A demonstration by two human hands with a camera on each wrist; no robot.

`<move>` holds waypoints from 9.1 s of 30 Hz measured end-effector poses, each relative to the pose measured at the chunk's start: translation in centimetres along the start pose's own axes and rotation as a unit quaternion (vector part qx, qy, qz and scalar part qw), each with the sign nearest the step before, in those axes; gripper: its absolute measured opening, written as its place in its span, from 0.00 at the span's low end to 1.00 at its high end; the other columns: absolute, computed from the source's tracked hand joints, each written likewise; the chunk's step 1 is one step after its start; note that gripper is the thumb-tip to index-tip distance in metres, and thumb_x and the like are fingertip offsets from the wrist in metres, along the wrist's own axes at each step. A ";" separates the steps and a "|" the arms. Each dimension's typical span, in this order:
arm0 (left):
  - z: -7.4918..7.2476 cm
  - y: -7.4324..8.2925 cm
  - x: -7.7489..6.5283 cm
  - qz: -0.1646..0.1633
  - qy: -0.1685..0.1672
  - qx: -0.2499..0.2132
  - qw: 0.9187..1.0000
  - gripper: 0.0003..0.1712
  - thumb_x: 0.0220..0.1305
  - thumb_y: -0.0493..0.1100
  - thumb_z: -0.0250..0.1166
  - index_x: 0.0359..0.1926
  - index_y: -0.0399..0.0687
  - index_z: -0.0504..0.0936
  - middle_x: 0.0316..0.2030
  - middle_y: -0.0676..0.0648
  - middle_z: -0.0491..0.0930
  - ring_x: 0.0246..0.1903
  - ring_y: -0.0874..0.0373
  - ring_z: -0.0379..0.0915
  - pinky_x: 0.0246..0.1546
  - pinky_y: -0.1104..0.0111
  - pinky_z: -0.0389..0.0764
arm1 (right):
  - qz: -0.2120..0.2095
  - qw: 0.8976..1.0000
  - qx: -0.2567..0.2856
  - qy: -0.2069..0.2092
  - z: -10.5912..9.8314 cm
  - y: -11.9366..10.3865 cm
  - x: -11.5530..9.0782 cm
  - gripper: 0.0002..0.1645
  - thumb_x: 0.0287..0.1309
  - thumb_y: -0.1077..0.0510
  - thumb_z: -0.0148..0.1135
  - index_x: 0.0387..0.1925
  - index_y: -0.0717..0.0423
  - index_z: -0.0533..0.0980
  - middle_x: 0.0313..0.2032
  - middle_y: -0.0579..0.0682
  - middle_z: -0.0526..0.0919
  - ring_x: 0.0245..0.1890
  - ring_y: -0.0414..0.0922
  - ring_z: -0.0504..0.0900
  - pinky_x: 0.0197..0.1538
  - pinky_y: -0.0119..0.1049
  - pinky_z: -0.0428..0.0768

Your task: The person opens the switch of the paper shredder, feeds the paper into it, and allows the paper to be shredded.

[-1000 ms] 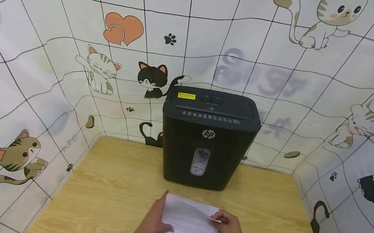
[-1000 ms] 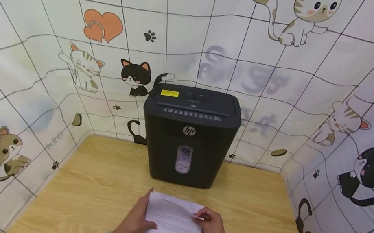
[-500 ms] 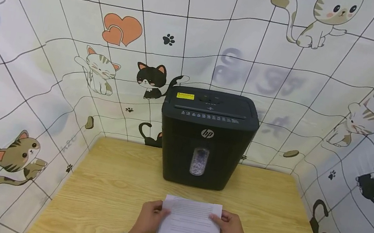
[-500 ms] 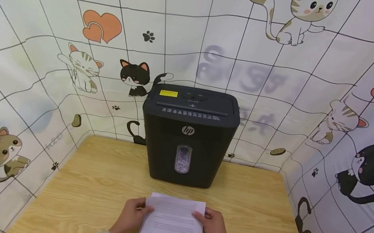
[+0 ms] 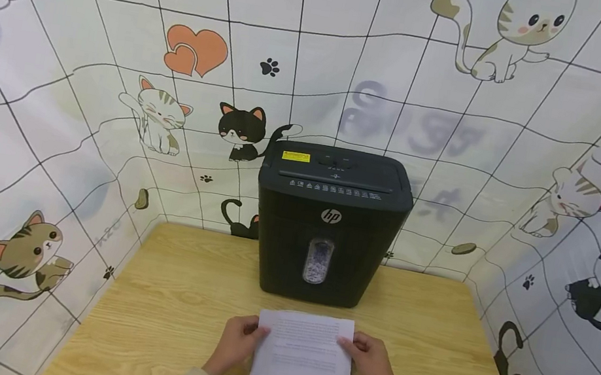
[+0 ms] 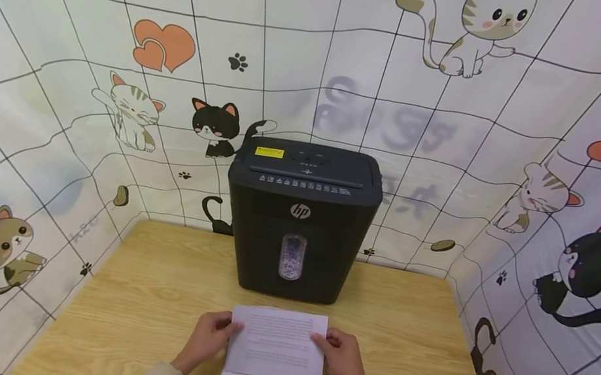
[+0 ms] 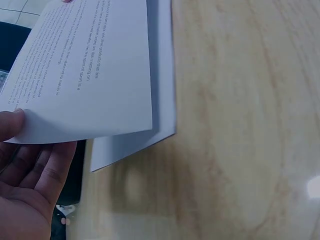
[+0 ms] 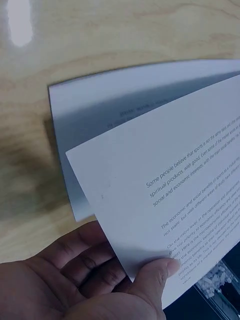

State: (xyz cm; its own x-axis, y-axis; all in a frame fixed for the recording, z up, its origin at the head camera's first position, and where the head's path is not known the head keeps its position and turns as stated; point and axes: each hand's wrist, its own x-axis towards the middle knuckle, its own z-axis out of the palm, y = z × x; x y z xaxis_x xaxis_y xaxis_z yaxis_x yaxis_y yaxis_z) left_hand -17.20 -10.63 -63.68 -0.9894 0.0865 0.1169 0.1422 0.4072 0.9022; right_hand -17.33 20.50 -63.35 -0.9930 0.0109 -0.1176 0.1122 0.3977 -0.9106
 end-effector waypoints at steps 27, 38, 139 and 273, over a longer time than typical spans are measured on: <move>-4.4 5.3 4.1 0.040 0.023 -0.025 0.999 0.05 0.58 0.42 0.66 0.26 0.51 0.83 0.24 0.51 0.80 0.23 0.62 0.72 0.21 0.72 0.74 | -0.051 0.998 -0.017 0.021 -2.2 -7.0 2.2 0.16 0.53 0.41 0.64 0.34 0.47 0.82 0.30 0.46 0.84 0.30 0.43 0.79 0.35 0.34 0.78; -4.9 7.0 6.2 0.075 0.051 -0.016 0.996 0.06 0.57 0.43 0.68 0.24 0.52 0.83 0.24 0.53 0.81 0.24 0.63 0.73 0.25 0.72 0.74 | -0.049 0.998 -0.035 0.035 -3.3 -9.3 3.2 0.19 0.52 0.38 0.64 0.35 0.46 0.82 0.33 0.46 0.84 0.35 0.46 0.79 0.40 0.36 0.76; -15.1 30.3 18.9 0.256 0.072 -0.014 0.964 0.09 0.60 0.51 0.65 0.32 0.52 0.85 0.30 0.52 0.85 0.28 0.57 0.72 0.24 0.68 0.61 | -0.228 0.964 -0.065 0.121 -16.5 -34.2 7.4 0.24 0.51 0.35 0.62 0.39 0.48 0.82 0.36 0.43 0.85 0.38 0.43 0.80 0.43 0.35 0.75; -16.7 22.6 18.2 0.121 -0.043 0.148 0.981 0.51 0.46 0.76 0.61 0.70 0.76 0.51 0.71 0.61 0.50 0.70 0.56 0.47 0.65 0.48 0.57 | -0.227 0.943 -0.244 0.006 -16.1 -28.1 8.4 0.53 0.45 0.27 0.62 0.70 0.25 0.48 0.73 0.38 0.46 0.73 0.50 0.45 0.64 0.65 0.51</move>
State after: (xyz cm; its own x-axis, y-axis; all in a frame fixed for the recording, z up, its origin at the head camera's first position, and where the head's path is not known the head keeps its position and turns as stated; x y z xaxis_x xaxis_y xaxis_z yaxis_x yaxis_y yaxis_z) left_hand -32.49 -15.06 -34.24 -0.9214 0.2834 0.2661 0.3873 0.6104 0.6910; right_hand -29.40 24.19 -32.40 -0.9352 -0.2533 0.2475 -0.3522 0.7390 -0.5743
